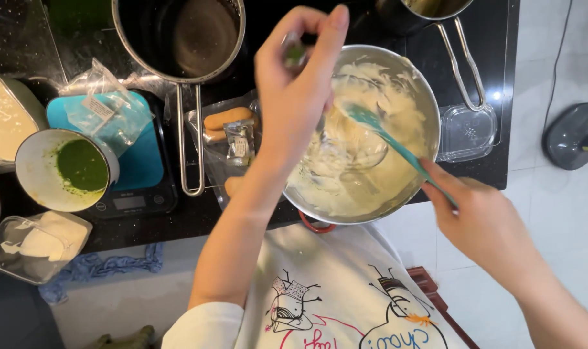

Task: Preparing a matcha-flavored cream mixture and dipping ladyfinger cookies for a dessert.

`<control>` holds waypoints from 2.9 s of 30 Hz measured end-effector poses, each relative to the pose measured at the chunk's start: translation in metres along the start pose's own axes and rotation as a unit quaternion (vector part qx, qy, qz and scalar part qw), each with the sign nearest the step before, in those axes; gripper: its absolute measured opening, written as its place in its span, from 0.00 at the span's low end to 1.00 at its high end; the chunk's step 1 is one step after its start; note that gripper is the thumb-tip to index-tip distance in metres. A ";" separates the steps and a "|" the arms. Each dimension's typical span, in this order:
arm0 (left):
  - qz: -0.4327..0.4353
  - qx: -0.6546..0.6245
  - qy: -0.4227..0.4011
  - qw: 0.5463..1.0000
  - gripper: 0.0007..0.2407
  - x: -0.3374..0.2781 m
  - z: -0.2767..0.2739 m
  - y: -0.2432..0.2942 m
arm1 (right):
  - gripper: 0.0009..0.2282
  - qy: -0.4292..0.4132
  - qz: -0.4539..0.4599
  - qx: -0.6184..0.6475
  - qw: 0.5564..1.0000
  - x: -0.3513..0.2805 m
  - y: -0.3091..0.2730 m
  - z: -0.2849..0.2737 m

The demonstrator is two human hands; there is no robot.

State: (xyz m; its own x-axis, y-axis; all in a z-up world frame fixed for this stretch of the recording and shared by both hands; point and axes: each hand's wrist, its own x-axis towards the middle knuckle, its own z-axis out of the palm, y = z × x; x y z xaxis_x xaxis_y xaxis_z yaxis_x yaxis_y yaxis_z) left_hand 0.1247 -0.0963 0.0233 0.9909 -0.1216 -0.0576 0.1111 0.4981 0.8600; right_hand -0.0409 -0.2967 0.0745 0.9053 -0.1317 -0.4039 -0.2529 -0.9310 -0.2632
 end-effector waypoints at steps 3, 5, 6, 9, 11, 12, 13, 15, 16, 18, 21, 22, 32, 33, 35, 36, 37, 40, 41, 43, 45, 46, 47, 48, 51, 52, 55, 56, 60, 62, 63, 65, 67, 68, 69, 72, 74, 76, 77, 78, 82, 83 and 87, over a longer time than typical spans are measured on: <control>0.097 0.061 0.005 0.993 0.09 -0.041 0.001 0.052 | 0.22 -0.048 -0.048 -0.031 0.997 -0.006 0.012 0.011; 0.140 0.106 -0.003 0.985 0.10 -0.054 -0.015 0.063 | 0.22 -0.088 -0.029 -0.039 0.995 -0.010 0.022 -0.001; 0.183 0.149 -0.011 0.972 0.10 -0.061 -0.023 0.069 | 0.21 -0.127 -0.012 -0.048 0.991 -0.013 0.027 -0.007; 0.235 0.188 -0.028 0.953 0.08 -0.063 -0.029 0.058 | 0.17 -0.076 0.007 -0.041 0.996 -0.002 0.006 -0.015; 0.235 0.206 -0.039 0.949 0.07 -0.058 -0.024 0.054 | 0.19 -0.083 -0.017 -0.057 0.995 -0.005 0.009 -0.001; 0.239 0.222 -0.052 0.944 0.07 -0.053 -0.022 0.053 | 0.20 -0.085 -0.043 -0.071 0.993 -0.004 0.009 0.005; 0.241 0.223 -0.052 0.943 0.07 -0.052 -0.024 0.051 | 0.20 -0.084 -0.046 -0.071 0.993 -0.004 0.011 0.000; 0.265 0.194 -0.072 0.942 0.07 -0.051 -0.027 0.044 | 0.21 -0.129 -0.033 -0.101 0.986 -0.009 0.017 -0.010; 0.264 0.195 -0.071 0.942 0.07 -0.052 -0.028 0.043 | 0.21 -0.131 -0.034 -0.101 0.986 -0.004 0.013 -0.010; 0.272 0.147 -0.087 0.947 0.11 -0.053 -0.029 0.041 | 0.19 -0.067 -0.038 -0.064 0.995 0.004 0.006 -0.010; 0.288 0.076 -0.124 0.947 0.12 -0.049 -0.035 0.024 | 0.23 -0.083 -0.083 -0.042 0.992 0.003 -0.011 0.010; 0.288 0.077 -0.125 0.946 0.12 -0.048 -0.034 0.023 | 0.23 -0.082 -0.083 -0.042 0.992 0.001 -0.004 0.006; 0.303 0.107 -0.147 0.936 0.12 -0.037 -0.037 0.012 | 0.15 -0.081 -0.097 -0.034 0.991 -0.002 0.010 0.014; 0.322 0.127 -0.142 0.928 0.11 -0.036 -0.038 0.013 | 0.15 -0.107 -0.095 -0.022 0.990 -0.005 0.011 0.006; 0.298 0.116 -0.136 0.938 0.12 -0.038 -0.040 0.014 | 0.16 -0.104 -0.054 -0.062 0.991 0.002 0.002 -0.011; 0.276 0.103 -0.137 0.946 0.12 -0.038 -0.040 0.015 | 0.18 -0.095 -0.007 -0.099 0.991 0.004 -0.003 -0.019; 0.275 0.102 -0.138 0.946 0.12 -0.040 -0.042 0.011 | 0.18 -0.095 -0.006 -0.098 0.991 0.004 0.000 -0.010; 0.297 0.105 -0.141 0.939 0.12 -0.040 -0.046 0.004 | 0.20 -0.071 -0.062 -0.126 0.988 0.005 0.004 0.002; 0.287 0.102 -0.157 0.939 0.11 -0.040 -0.049 0.005 | 0.21 -0.085 -0.065 -0.090 0.990 0.004 0.003 -0.002; 0.277 0.100 -0.164 0.941 0.11 -0.043 -0.051 0.005 | 0.21 -0.105 -0.072 -0.057 0.990 0.004 0.001 -0.013; 0.283 0.065 -0.153 0.945 0.12 -0.046 -0.049 0.006 | 0.19 -0.132 0.017 -0.095 0.987 0.003 -0.001 -0.025; 0.286 0.066 -0.153 0.944 0.12 -0.047 -0.048 0.009 | 0.19 -0.129 0.016 -0.095 0.987 0.005 -0.002 -0.024; 0.307 0.078 -0.140 0.938 0.10 -0.048 -0.045 0.013 | 0.19 -0.134 0.035 -0.118 0.983 0.006 -0.004 -0.024; 0.328 0.090 -0.127 0.932 0.09 -0.049 -0.043 0.016 | 0.18 -0.139 0.055 -0.140 0.979 0.007 -0.005 -0.024; 0.268 0.016 -0.019 0.963 0.08 -0.069 -0.055 0.005 | 0.18 -0.145 0.079 -0.133 0.977 0.007 -0.006 -0.025; 0.268 0.017 -0.019 0.963 0.08 -0.068 -0.056 0.008 | 0.18 -0.145 0.078 -0.132 0.977 0.007 -0.006 -0.025; 0.231 -0.067 0.093 0.966 0.14 -0.062 -0.059 0.013 | 0.19 -0.128 0.074 -0.103 0.984 0.005 -0.003 -0.024; 0.266 0.036 0.080 0.960 0.20 -0.058 -0.060 0.010 | 0.19 -0.125 0.075 -0.096 0.985 0.005 -0.002 -0.024; 0.305 0.140 -0.057 0.940 0.34 -0.050 -0.063 -0.003 | 0.19 -0.134 0.094 -0.100 0.981 0.003 0.001 -0.024; 0.265 0.269 -0.064 0.924 0.28 -0.050 -0.065 -0.004 | 0.19 -0.139 0.102 -0.101 0.980 0.004 -0.004 -0.027; 0.220 0.393 -0.069 0.890 0.23 -0.051 -0.066 -0.004 | 0.19 -0.145 0.107 -0.103 0.978 0.004 -0.006 -0.029; 0.223 0.452 -0.057 0.862 0.21 -0.052 -0.064 -0.009 | 0.19 -0.129 0.084 -0.088 0.984 0.003 -0.002 -0.028; 0.226 0.509 -0.045 0.829 0.20 -0.052 -0.061 -0.009 | 0.20 -0.111 0.062 -0.073 0.989 0.003 0.005 -0.026; 0.228 0.512 -0.049 0.827 0.21 -0.054 -0.059 -0.007 | 0.20 -0.098 0.034 -0.063 0.993 0.002 0.010 -0.024; 0.230 0.515 -0.053 0.824 0.22 -0.055 -0.057 -0.006 | 0.21 -0.085 0.007 -0.052 0.995 0.002 0.016 -0.022; 0.227 0.516 -0.042 0.825 0.22 -0.060 -0.055 0.000 | 0.19 -0.043 -0.041 -0.034 0.998 0.000 0.024 -0.025; 0.193 0.505 -0.038 0.840 0.23 -0.061 -0.049 0.012 | 0.18 -0.003 -0.065 -0.020 0.998 0.000 0.025 -0.031; 0.158 0.492 -0.036 0.856 0.24 -0.062 -0.044 0.021 | 0.16 0.038 -0.087 -0.006 0.995 0.003 0.025 -0.037; 0.136 0.491 -0.050 0.859 0.23 -0.062 -0.043 0.025 | 0.15 0.048 -0.082 0.006 0.995 0.005 0.024 -0.041; 0.115 0.490 -0.065 0.862 0.23 -0.062 -0.042 0.028 | 0.13 0.059 -0.075 0.018 0.995 0.007 0.024 -0.044; 0.196 0.498 -0.154 0.831 0.22 -0.062 -0.035 0.026 | 0.10 0.070 -0.045 0.158 0.984 0.030 0.003 -0.055; 0.207 0.453 -0.194 0.845 0.29 -0.060 -0.029 0.027 | 0.09 0.080 -0.050 0.234 0.968 0.036 -0.004 -0.054; 0.202 0.424 -0.266 0.842 0.55 -0.061 -0.008 0.016 | 0.10 0.076 -0.099 0.369 0.921 0.049 -0.031 -0.043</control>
State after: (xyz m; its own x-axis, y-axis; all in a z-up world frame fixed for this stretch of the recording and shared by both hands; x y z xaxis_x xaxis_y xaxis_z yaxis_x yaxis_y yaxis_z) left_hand 0.0671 -0.0744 0.0364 0.7347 -0.5698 0.3683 -0.5454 -0.1732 0.8201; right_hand 0.0263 -0.2889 0.1000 0.9818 -0.0827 -0.1708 -0.1896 -0.4652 -0.8647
